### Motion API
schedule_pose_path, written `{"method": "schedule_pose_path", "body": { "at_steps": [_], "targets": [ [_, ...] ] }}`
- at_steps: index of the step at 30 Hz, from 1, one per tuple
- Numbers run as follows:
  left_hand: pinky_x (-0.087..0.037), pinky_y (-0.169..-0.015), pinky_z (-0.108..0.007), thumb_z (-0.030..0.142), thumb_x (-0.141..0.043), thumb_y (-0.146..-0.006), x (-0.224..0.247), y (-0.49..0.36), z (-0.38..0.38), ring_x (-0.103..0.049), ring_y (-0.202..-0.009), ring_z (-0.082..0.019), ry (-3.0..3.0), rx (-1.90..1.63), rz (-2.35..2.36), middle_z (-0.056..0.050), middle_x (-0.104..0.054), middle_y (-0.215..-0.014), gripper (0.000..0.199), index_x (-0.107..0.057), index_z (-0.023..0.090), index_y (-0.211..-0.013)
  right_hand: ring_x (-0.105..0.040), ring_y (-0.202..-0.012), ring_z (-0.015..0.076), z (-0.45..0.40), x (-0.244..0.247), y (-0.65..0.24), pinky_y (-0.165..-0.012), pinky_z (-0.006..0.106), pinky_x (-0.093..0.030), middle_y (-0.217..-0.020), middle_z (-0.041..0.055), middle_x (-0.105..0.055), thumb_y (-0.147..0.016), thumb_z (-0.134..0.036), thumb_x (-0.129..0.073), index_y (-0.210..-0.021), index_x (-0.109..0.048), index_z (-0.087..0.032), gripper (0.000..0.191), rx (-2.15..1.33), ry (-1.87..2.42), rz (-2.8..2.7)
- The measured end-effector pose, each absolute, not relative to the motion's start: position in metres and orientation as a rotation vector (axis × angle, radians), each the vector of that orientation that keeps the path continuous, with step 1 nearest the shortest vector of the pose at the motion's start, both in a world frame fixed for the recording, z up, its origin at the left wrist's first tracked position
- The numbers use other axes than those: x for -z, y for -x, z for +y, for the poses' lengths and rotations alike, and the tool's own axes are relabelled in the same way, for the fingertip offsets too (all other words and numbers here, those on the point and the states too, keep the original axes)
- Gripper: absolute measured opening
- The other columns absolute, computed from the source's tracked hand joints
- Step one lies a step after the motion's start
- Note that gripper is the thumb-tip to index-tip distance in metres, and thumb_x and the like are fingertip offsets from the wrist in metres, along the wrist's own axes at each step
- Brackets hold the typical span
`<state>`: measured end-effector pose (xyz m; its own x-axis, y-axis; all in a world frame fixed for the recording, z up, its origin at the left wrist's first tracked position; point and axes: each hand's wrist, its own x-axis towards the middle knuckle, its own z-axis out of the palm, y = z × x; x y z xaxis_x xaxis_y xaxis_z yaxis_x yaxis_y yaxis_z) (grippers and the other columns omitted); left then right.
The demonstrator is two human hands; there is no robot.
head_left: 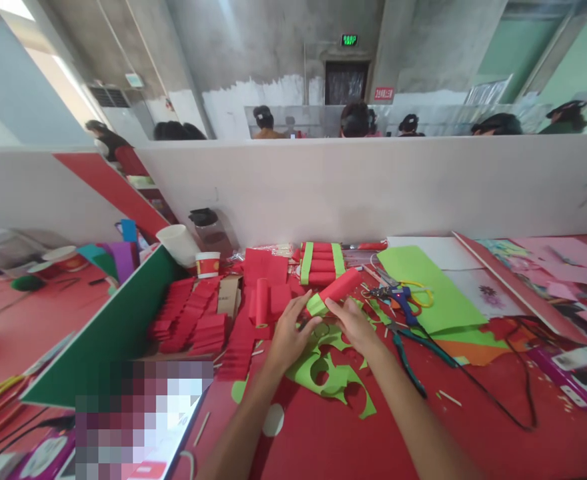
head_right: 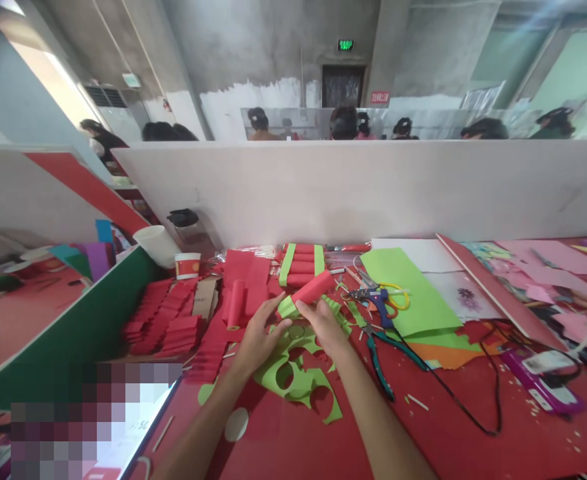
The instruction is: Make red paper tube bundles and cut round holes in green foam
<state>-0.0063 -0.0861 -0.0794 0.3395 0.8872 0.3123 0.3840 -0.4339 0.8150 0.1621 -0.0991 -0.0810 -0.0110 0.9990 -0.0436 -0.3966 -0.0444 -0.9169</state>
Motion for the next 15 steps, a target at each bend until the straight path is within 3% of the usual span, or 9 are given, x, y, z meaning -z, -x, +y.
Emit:
{"method": "schedule_pose_path", "body": {
  "at_steps": [4, 8, 15],
  "targets": [
    [-0.044, -0.105, -0.039, 0.033, -0.041, -0.099, 0.08, 0.011, -0.085, -0.055, -0.124, -0.022, -1.986, -1.004, 1.169, -0.012, -0.058, -0.134, 0.039, -0.048, 0.019, -0.135, -0.07, -0.09, 0.0243, -0.092, 0.074, -0.185, -0.072, 0.035, -0.058, -0.101, 0.0071, -0.072, -0.077, -0.047, -0.073, -0.107, -0.057, -0.02, 0.043, -1.221, 0.98, -0.911],
    [-0.049, -0.092, -0.035, 0.02, -0.039, -0.096, 0.084, 0.013, -0.084, -0.063, -0.106, -0.022, -2.19, -0.766, 1.309, -0.009, -0.066, -0.113, 0.026, -0.056, 0.02, -0.116, -0.07, -0.087, 0.0239, -0.085, 0.066, -0.234, -0.077, 0.036, -0.056, -0.096, 0.0073, -0.073, -0.076, -0.051, -0.071, -0.11, -0.055, -0.018, 0.05, -0.925, 1.153, -0.98],
    [-0.047, -0.086, -0.032, 0.012, -0.047, -0.088, 0.085, 0.01, -0.092, -0.064, -0.104, -0.024, -2.463, -0.398, 1.529, -0.011, -0.064, -0.112, 0.032, -0.053, 0.018, -0.119, -0.07, -0.082, 0.0273, -0.062, 0.045, -0.317, -0.073, 0.037, -0.053, -0.095, 0.0119, -0.073, -0.083, -0.051, -0.061, -0.124, -0.051, -0.015, 0.055, -0.356, 1.861, -1.157]
  ]
}}
